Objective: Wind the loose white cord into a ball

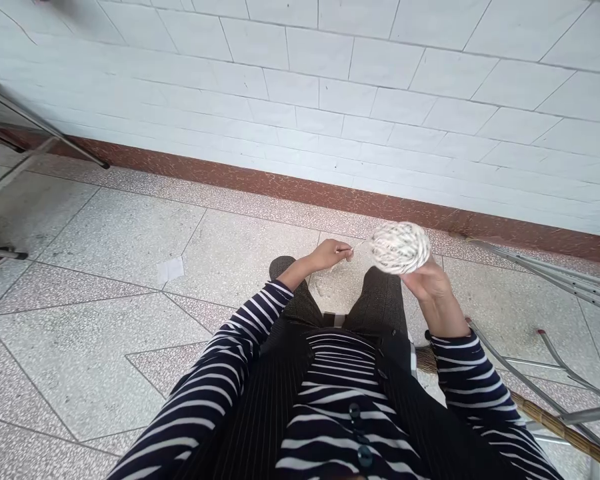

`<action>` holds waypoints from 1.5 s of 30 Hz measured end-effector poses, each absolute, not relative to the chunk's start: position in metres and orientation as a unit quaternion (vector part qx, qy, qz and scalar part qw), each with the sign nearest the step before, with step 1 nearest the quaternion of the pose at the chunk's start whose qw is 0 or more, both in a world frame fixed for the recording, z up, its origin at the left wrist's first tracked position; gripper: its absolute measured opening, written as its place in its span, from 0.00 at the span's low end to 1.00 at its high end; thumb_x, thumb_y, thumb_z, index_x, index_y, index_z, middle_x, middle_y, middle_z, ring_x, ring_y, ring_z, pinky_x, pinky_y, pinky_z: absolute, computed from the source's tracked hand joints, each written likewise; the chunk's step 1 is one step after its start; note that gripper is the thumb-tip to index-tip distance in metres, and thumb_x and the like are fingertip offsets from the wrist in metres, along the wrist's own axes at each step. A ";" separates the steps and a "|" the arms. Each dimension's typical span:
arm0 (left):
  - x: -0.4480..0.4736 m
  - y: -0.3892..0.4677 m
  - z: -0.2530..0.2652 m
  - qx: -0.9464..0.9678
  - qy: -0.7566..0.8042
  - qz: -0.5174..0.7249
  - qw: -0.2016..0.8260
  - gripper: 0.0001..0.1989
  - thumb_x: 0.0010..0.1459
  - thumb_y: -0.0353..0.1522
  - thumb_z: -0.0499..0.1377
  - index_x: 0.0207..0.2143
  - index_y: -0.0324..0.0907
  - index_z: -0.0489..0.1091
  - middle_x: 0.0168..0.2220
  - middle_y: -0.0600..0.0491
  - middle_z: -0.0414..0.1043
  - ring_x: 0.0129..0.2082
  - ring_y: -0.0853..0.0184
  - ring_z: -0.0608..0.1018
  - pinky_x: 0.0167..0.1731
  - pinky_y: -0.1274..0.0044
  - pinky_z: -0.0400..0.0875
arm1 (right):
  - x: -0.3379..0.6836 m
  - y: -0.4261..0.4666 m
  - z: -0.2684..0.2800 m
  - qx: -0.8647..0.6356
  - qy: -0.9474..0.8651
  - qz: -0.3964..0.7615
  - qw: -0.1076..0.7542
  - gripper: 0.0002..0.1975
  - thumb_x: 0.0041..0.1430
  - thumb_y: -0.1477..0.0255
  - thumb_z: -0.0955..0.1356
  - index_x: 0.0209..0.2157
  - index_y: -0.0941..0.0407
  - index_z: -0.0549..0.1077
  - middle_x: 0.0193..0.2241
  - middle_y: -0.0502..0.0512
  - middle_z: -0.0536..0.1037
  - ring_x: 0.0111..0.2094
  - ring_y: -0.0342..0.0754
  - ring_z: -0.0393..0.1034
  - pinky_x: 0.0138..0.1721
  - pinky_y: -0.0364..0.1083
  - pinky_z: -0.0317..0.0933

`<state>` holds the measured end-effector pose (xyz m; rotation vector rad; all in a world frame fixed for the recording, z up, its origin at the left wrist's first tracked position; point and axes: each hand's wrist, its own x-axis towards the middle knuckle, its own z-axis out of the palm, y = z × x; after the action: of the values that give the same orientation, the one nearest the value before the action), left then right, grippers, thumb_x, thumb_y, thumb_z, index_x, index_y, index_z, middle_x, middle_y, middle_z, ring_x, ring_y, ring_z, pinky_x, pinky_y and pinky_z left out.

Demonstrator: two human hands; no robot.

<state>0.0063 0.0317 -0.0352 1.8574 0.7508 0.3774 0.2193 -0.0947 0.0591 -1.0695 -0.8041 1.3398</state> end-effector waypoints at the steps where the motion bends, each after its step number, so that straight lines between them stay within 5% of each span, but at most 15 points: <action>1: 0.006 0.028 -0.037 0.773 0.311 0.152 0.532 0.16 0.63 0.38 0.56 0.30 0.39 0.79 0.31 0.54 0.79 0.34 0.67 0.76 0.38 0.78 0.66 | 0.220 -0.090 0.066 -0.465 -0.348 0.550 0.600 0.35 0.38 0.65 0.76 0.52 0.45 0.70 0.56 0.56 0.75 0.61 0.62 0.66 0.57 0.63 0.64; 6: -0.001 0.012 -0.033 0.751 0.268 0.121 0.591 0.16 0.62 0.39 0.56 0.29 0.39 0.78 0.31 0.53 0.79 0.34 0.68 0.77 0.39 0.78 0.66 | 0.234 -0.055 0.076 -0.590 -0.351 0.357 0.634 0.37 0.41 0.64 0.76 0.54 0.47 0.62 0.56 0.57 0.70 0.56 0.58 0.67 0.52 0.60 0.67; 10: -0.005 0.010 -0.011 0.733 0.260 0.120 0.617 0.11 0.59 0.34 0.57 0.34 0.40 0.78 0.27 0.54 0.78 0.33 0.68 0.78 0.40 0.79 0.67 | 0.238 -0.041 0.048 -0.739 -0.413 0.188 0.498 0.44 0.31 0.65 0.79 0.53 0.52 0.64 0.56 0.61 0.64 0.59 0.65 0.59 0.57 0.64 0.61; 14: -0.002 0.020 0.012 0.806 0.275 0.103 0.514 0.10 0.57 0.31 0.56 0.29 0.41 0.78 0.25 0.55 0.77 0.28 0.69 0.75 0.38 0.79 0.67 | 0.222 -0.050 0.013 -0.743 -0.436 0.350 0.368 0.46 0.29 0.69 0.78 0.56 0.51 0.66 0.62 0.62 0.57 0.61 0.68 0.55 0.62 0.67 0.52; 20: 0.006 0.027 0.016 0.879 0.244 0.142 0.383 0.09 0.59 0.29 0.58 0.32 0.46 0.79 0.32 0.57 0.81 0.34 0.67 0.78 0.66 0.67 0.52 | 0.220 -0.076 -0.011 -0.622 -0.392 0.603 0.309 0.36 0.31 0.70 0.76 0.49 0.52 0.75 0.43 0.56 0.77 0.46 0.60 0.72 0.52 0.61 0.64; 26: 0.015 0.024 0.015 0.874 0.240 0.195 0.374 0.10 0.66 0.34 0.57 0.38 0.44 0.79 0.40 0.52 0.82 0.43 0.64 0.79 0.68 0.65 0.50 | 0.236 -0.106 -0.005 -0.511 -0.347 0.698 0.362 0.39 0.22 0.67 0.76 0.46 0.53 0.78 0.45 0.59 0.82 0.48 0.64 0.74 0.54 0.61 0.65; 31: 0.027 0.029 0.017 0.863 0.249 0.226 0.376 0.11 0.67 0.35 0.57 0.37 0.43 0.79 0.42 0.51 0.81 0.44 0.65 0.79 0.65 0.68 0.54 | 0.238 -0.122 0.020 -0.475 -0.334 0.671 0.462 0.42 0.28 0.57 0.78 0.52 0.50 0.75 0.53 0.62 0.79 0.58 0.68 0.69 0.58 0.65 0.63; 35: 0.031 0.026 0.009 0.838 0.264 0.230 0.418 0.12 0.65 0.35 0.58 0.33 0.41 0.79 0.34 0.52 0.80 0.37 0.65 0.78 0.50 0.74 0.65 | 0.234 -0.118 0.059 -0.459 -0.341 0.579 0.582 0.37 0.37 0.58 0.77 0.53 0.44 0.72 0.56 0.57 0.76 0.63 0.64 0.64 0.59 0.66 0.63; 38: 0.029 0.018 0.002 0.835 0.271 0.202 0.433 0.14 0.65 0.35 0.57 0.32 0.40 0.79 0.31 0.52 0.78 0.32 0.68 0.76 0.36 0.77 0.63 | 0.232 -0.103 0.082 -0.492 -0.369 0.452 0.645 0.36 0.40 0.63 0.77 0.54 0.47 0.69 0.55 0.57 0.74 0.61 0.61 0.66 0.61 0.65 0.61; 42: 0.023 0.011 -0.002 0.825 0.267 0.175 0.467 0.15 0.65 0.35 0.55 0.31 0.39 0.78 0.30 0.54 0.77 0.30 0.70 0.74 0.32 0.79 0.60 | 0.240 -0.072 0.089 -0.576 -0.425 0.184 0.674 0.41 0.35 0.68 0.79 0.53 0.54 0.64 0.52 0.57 0.71 0.56 0.58 0.68 0.60 0.62 0.62; 45: 0.019 0.009 0.004 0.820 0.254 0.168 0.485 0.15 0.63 0.35 0.55 0.29 0.39 0.78 0.28 0.55 0.76 0.28 0.72 0.73 0.31 0.80 0.60 | 0.247 -0.053 0.079 -0.634 -0.473 -0.025 0.611 0.43 0.34 0.64 0.79 0.52 0.54 0.62 0.52 0.60 0.66 0.55 0.59 0.66 0.57 0.63 0.64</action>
<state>0.0192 0.0092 0.0040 1.9950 0.6190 0.4093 0.2472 -0.0529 0.0795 -1.4640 -1.0914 -0.0568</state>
